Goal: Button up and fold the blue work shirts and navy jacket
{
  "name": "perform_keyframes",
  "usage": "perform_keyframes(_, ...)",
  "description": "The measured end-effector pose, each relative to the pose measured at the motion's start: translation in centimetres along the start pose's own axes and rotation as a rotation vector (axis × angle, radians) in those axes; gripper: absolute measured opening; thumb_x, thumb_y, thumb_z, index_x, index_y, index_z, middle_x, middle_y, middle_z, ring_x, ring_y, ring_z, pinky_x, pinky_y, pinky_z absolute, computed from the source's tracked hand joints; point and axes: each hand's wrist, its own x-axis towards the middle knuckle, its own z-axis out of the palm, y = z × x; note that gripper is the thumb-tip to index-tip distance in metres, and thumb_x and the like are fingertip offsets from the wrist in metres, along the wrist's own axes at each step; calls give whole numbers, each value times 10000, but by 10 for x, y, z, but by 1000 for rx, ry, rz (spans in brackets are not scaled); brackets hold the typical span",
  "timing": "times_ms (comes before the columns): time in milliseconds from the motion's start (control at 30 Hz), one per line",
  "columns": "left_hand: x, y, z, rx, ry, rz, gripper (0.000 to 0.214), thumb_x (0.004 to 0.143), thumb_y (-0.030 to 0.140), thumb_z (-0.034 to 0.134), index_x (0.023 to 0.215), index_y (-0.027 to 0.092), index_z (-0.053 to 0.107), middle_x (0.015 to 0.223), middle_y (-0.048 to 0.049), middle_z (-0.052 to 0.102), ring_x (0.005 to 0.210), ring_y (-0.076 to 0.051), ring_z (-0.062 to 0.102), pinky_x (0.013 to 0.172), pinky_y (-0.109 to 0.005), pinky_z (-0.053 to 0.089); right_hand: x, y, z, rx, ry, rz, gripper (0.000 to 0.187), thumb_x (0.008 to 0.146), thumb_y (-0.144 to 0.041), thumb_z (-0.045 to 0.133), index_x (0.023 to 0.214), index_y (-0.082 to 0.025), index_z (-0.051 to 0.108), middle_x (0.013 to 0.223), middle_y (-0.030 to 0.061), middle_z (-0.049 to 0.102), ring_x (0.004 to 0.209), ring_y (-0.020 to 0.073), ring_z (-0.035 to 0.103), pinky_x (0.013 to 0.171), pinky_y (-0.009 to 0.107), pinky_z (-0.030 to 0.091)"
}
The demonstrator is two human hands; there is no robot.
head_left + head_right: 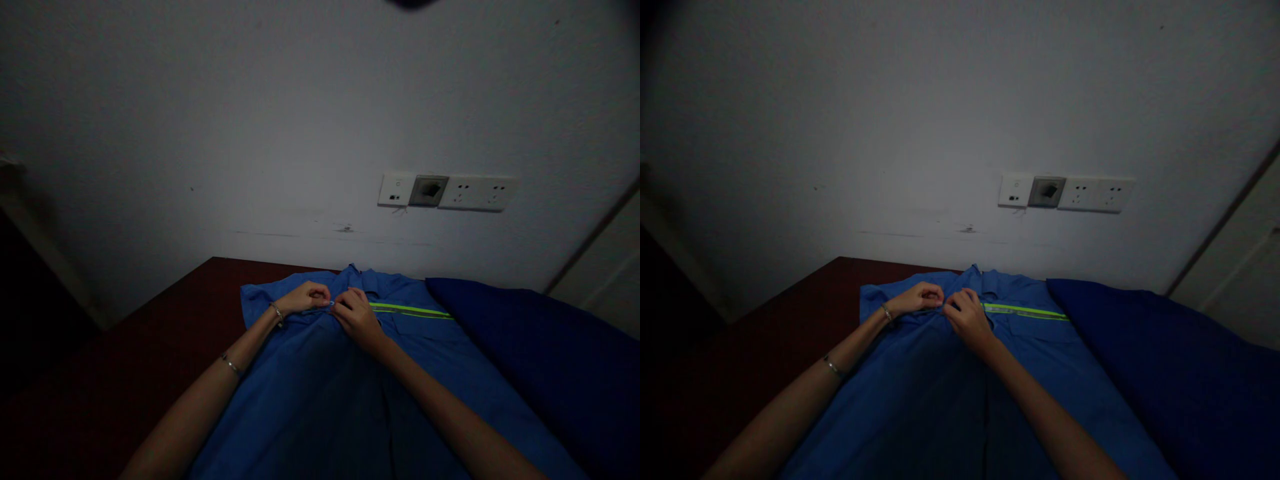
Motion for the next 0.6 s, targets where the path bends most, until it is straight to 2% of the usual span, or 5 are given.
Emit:
perform_keyframes(200,1,-3,0,103,-10,-15,114,679,235,557,692,123,538,558,53,421,531,-69,348,510,-187,261,0,3,-4,-113,-43,-209,194,858,-156,433,801,-204,612,803,37,559,823,160,449,912,401,279)
perform_keyframes(333,1,-1,2,157,24,-44,87,684,213,532,694,128,546,548,55,412,534,-73,350,512,-186,262,-1,4,-5,-105,-93,-209,153,843,-171,467,829,-193,617,844,58,597,866,192,463,826,394,311)
perform_keyframes(433,2,0,3,198,68,-49,80,691,195,515,690,125,553,550,49,430,537,-75,366,514,-184,272,-1,3,-4,54,-113,-42,122,809,-173,504,827,-182,624,831,58,622,847,192,497,787,368,333)
perform_keyframes(600,4,-4,4,245,74,-81,136,709,232,521,731,114,585,579,33,477,551,-82,399,520,-185,290,7,3,1,554,-124,548,173,787,-247,491,769,-154,635,727,42,651,705,156,574,689,281,419)
